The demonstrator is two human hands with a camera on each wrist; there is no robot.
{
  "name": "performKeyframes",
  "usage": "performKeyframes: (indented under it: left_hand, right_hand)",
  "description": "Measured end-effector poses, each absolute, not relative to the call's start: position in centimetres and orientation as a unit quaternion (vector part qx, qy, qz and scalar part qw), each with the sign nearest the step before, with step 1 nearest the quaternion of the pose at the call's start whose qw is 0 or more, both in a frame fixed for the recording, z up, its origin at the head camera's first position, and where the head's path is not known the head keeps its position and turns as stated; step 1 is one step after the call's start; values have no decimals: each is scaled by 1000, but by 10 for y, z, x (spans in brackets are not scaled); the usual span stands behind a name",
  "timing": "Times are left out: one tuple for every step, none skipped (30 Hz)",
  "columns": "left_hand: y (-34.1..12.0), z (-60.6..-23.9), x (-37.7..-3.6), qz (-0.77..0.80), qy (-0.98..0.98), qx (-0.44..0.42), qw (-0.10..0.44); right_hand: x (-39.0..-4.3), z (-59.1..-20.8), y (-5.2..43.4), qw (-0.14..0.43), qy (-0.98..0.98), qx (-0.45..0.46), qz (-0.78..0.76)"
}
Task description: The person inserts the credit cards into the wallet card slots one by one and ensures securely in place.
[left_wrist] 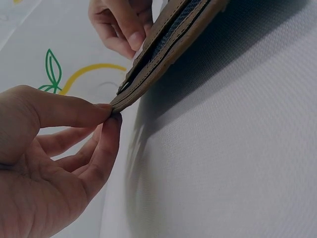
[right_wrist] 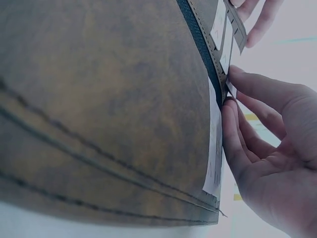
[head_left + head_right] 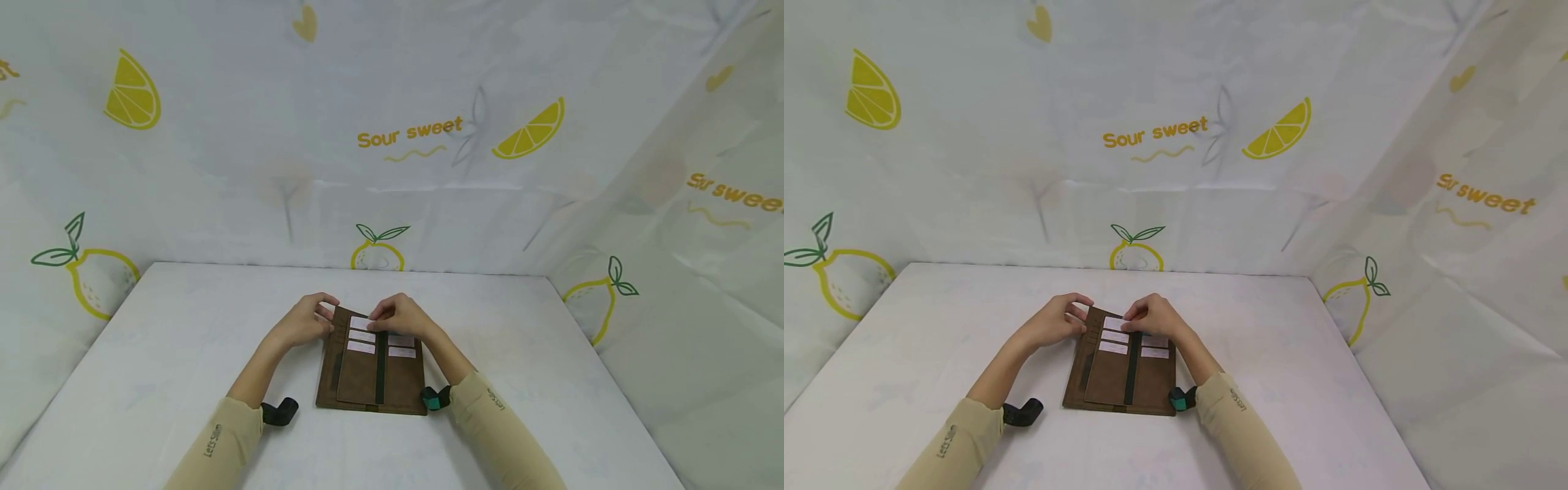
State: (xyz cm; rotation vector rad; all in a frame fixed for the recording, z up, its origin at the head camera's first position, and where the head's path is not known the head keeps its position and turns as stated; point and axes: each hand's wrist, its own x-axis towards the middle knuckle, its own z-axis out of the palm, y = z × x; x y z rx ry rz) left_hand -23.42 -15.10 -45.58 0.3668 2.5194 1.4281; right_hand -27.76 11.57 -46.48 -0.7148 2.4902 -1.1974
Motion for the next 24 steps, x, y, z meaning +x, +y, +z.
performKeyframes:
  left_hand:
    - [-151,-456,-234,485,858,124,112]
    - [-151,-456,-235,485,859,123,113]
    - [-151,-456,-235,485,859,121,113]
    - [-151,-456,-235,485,858,119,115]
    - [-151,-456,-235,485,859,120,115]
    - [-151,-456,-235,485,859,120,114]
    - [-151,-456,-235,485,858,122,114]
    - [-151,-456,-235,486,858,123,114]
    - [-151,-456,-235,486,858,124,113]
    - [-151,-457,-235,487,857,124,113]
    - [-151,-457,-235,487,857,125,113]
    - [-151,-457,-235,487,857,126,113]
    - [-151,-457,-235,487,857,127,113]
    - [-151,-457,-235,487,857,126,113]
    - [-151,-457,-235,487,857,126,113]
    - [-151,-457,-235,487,857,126,113]
    - [-151,-457,-235,487,857,126,113]
    - [-151,-457,-235,488,856,126,113]
    - [-151,-457,-235,488,856,127,113]
    - [-151,-458,-235,488,856,127,113]
    - [-151,-458,-236,488,856,127,114]
    - [-152,-458,-236,488,856,127,114]
    - [-152,-458,-236,488,856,128,114]
    - [-152,-458,-236,487,856,128,114]
  right_hand:
    - [-278,-465,116,142,864,-250,-414]
    - [-277,-465,116,140,864,-251,-413]
    - [-277,-465,116,139,865,-253,-411]
    - [-277,-465,116,137,865,-254,-411]
    - [-277,-465,116,135,865,-256,-409]
    - [-277,-464,116,134,865,-259,-409]
    - [-277,-464,117,133,865,-261,-408]
    - [-277,-465,117,133,864,-262,-408]
    - [-277,-465,117,133,864,-263,-408]
    - [-277,-465,117,133,864,-263,-408]
    - [-277,-466,118,134,864,-263,-407]
    - [-277,-466,118,135,865,-261,-407]
    - [-278,-467,118,136,865,-260,-407]
    - [-278,-467,118,137,865,-259,-407]
    - [-278,-467,118,137,866,-258,-406]
    - [-278,-467,118,137,866,-257,-406]
    - [-277,-467,118,138,866,-257,-406]
    - [-277,-467,118,137,866,-257,-407]
    - [-277,-467,118,137,866,-257,-407]
    - [-277,-467,118,137,866,-257,-408]
    - [-277,-467,118,136,865,-258,-407]
    - [-277,-467,117,136,866,-258,-407]
    - [-276,-467,117,135,866,-258,-406]
    - [-276,-467,117,136,867,-257,-405]
